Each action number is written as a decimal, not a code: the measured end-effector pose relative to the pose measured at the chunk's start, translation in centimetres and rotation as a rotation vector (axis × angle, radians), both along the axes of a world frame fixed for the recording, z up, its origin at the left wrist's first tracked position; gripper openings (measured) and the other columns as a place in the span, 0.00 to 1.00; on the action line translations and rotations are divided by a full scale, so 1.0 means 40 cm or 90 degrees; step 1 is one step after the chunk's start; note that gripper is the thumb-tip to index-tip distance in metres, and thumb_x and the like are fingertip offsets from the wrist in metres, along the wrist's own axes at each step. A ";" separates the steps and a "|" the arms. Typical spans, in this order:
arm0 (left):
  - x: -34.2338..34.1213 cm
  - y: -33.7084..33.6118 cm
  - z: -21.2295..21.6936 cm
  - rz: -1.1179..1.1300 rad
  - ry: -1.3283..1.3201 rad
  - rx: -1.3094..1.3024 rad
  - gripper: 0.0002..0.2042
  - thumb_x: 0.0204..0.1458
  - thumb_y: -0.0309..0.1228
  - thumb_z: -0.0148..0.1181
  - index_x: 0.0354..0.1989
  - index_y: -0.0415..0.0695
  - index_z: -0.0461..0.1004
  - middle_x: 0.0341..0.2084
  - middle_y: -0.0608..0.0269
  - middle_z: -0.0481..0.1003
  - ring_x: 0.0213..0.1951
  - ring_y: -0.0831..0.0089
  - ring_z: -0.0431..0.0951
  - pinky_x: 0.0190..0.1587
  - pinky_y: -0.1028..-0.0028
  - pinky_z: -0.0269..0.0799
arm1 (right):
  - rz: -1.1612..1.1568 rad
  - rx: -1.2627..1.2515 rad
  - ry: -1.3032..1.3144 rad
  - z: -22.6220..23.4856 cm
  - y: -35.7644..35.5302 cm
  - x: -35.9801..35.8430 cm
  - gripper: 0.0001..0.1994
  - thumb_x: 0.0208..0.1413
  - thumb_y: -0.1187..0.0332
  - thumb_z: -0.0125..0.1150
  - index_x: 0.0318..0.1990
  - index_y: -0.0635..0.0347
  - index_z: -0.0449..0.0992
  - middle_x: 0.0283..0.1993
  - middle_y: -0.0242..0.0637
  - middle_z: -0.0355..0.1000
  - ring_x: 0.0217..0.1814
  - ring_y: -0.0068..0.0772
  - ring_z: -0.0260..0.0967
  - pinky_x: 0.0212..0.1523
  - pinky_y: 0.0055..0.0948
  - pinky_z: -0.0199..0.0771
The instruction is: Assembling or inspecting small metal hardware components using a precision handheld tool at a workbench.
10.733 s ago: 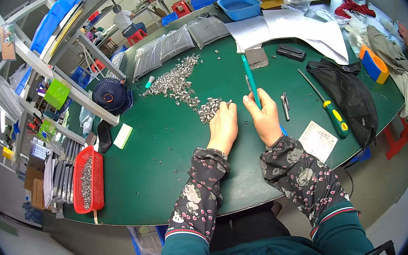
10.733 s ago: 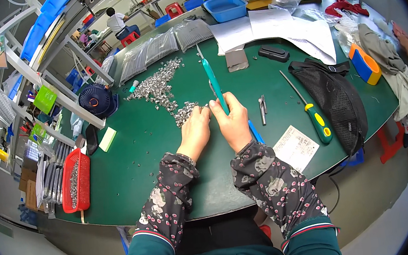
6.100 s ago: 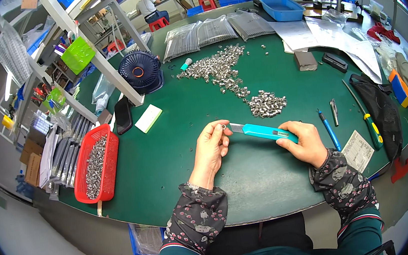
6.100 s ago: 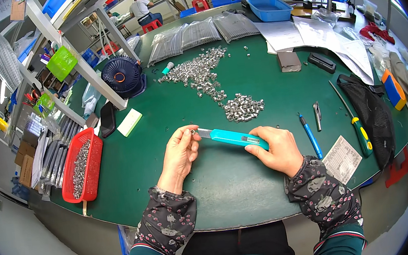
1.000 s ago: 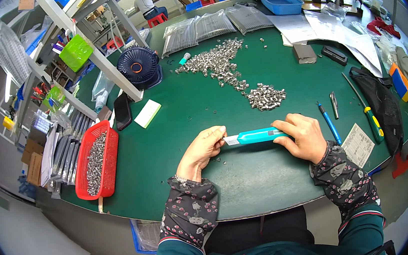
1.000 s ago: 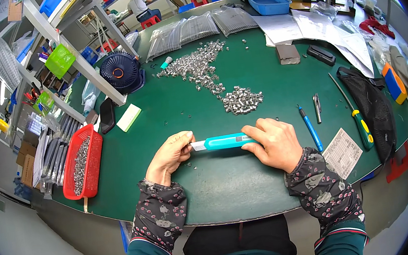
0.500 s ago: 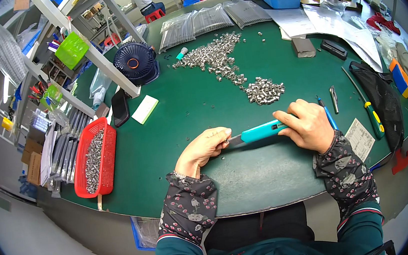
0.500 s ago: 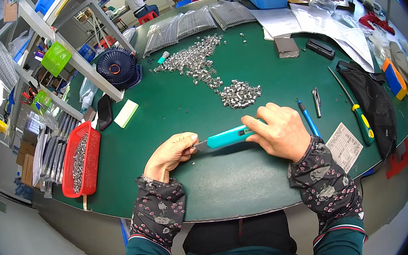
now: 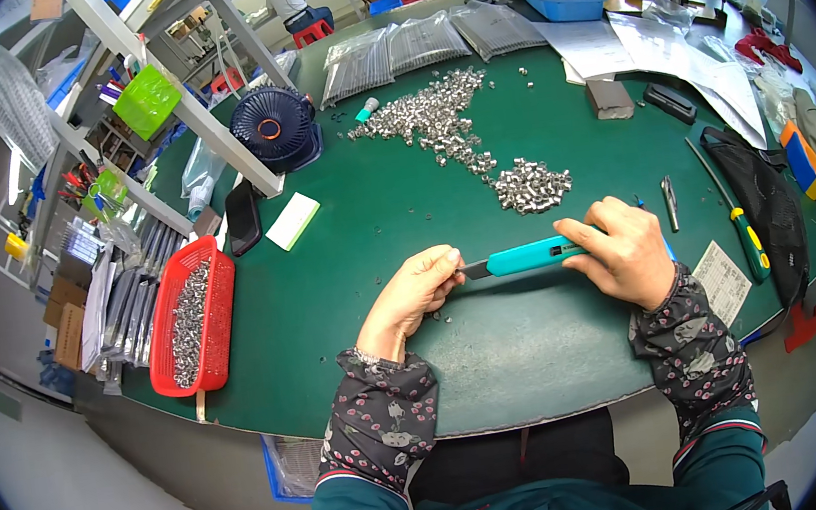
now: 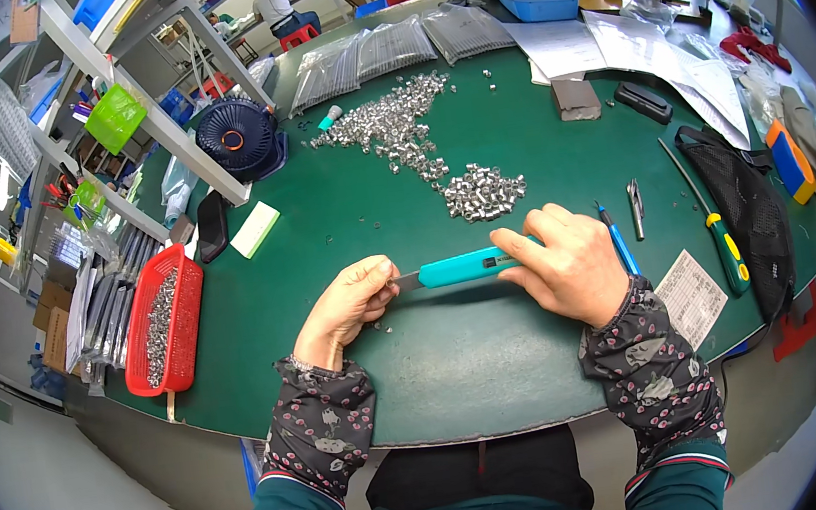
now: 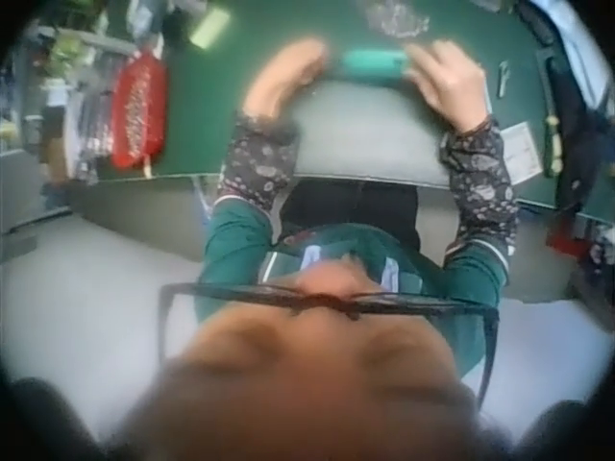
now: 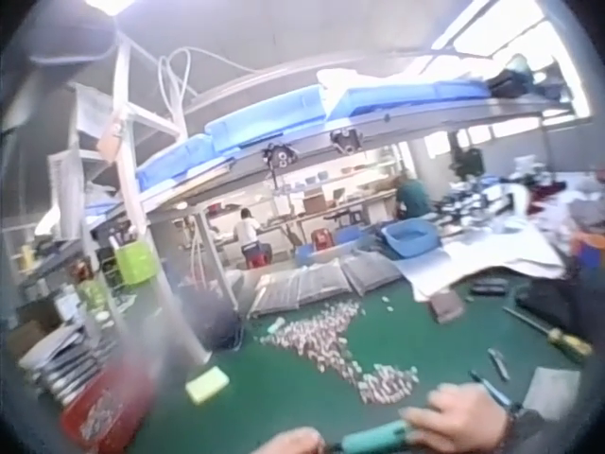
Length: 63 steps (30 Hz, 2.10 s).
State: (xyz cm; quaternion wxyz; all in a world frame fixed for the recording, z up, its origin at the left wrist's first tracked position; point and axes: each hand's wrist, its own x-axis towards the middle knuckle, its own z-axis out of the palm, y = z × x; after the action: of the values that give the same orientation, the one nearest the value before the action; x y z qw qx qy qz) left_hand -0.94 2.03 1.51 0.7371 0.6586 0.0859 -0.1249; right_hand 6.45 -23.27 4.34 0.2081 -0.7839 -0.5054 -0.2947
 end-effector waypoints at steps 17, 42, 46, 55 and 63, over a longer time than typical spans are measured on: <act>0.016 0.000 -0.026 0.153 -0.187 -0.223 0.06 0.50 0.27 0.51 0.35 0.41 0.66 0.25 0.69 0.66 0.14 0.89 0.52 0.12 0.89 0.44 | 0.016 0.069 0.482 -0.066 0.020 -0.004 0.12 0.45 0.60 0.55 0.33 0.58 0.73 0.27 0.40 0.70 0.28 0.41 0.68 0.29 0.32 0.66; 0.014 -0.012 -0.029 0.145 -0.143 -0.198 0.07 0.52 0.31 0.49 0.32 0.40 0.66 0.18 0.73 0.61 0.13 0.90 0.50 0.13 0.88 0.43 | -0.056 0.044 0.342 -0.068 0.026 -0.020 0.12 0.44 0.59 0.56 0.34 0.54 0.73 0.21 0.37 0.64 0.22 0.40 0.64 0.23 0.34 0.62; 0.014 -0.012 -0.030 0.152 -0.150 -0.198 0.08 0.52 0.32 0.49 0.31 0.40 0.66 0.19 0.72 0.61 0.13 0.90 0.50 0.12 0.88 0.43 | -0.055 0.054 0.308 -0.067 0.027 -0.020 0.11 0.43 0.60 0.56 0.34 0.54 0.73 0.20 0.36 0.62 0.21 0.39 0.63 0.21 0.34 0.61; 0.016 -0.011 -0.038 0.155 -0.165 -0.172 0.08 0.52 0.32 0.48 0.30 0.40 0.66 0.19 0.70 0.62 0.13 0.90 0.50 0.12 0.88 0.42 | -0.061 0.051 0.276 -0.072 0.026 -0.019 0.11 0.43 0.60 0.57 0.34 0.53 0.72 0.20 0.35 0.61 0.21 0.38 0.63 0.21 0.34 0.60; 0.014 -0.016 -0.032 0.165 -0.155 -0.150 0.08 0.53 0.33 0.48 0.29 0.41 0.66 0.18 0.71 0.62 0.13 0.90 0.51 0.13 0.88 0.42 | -0.062 0.056 0.259 -0.072 0.026 -0.018 0.11 0.43 0.60 0.57 0.34 0.53 0.72 0.20 0.35 0.61 0.21 0.38 0.63 0.20 0.34 0.60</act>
State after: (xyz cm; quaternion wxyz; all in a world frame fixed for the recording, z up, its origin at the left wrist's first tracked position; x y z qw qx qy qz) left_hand -0.37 1.37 0.25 0.8237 0.5616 0.0651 0.0423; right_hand 5.72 -22.23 1.45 0.3254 -0.8407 -0.4014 -0.1622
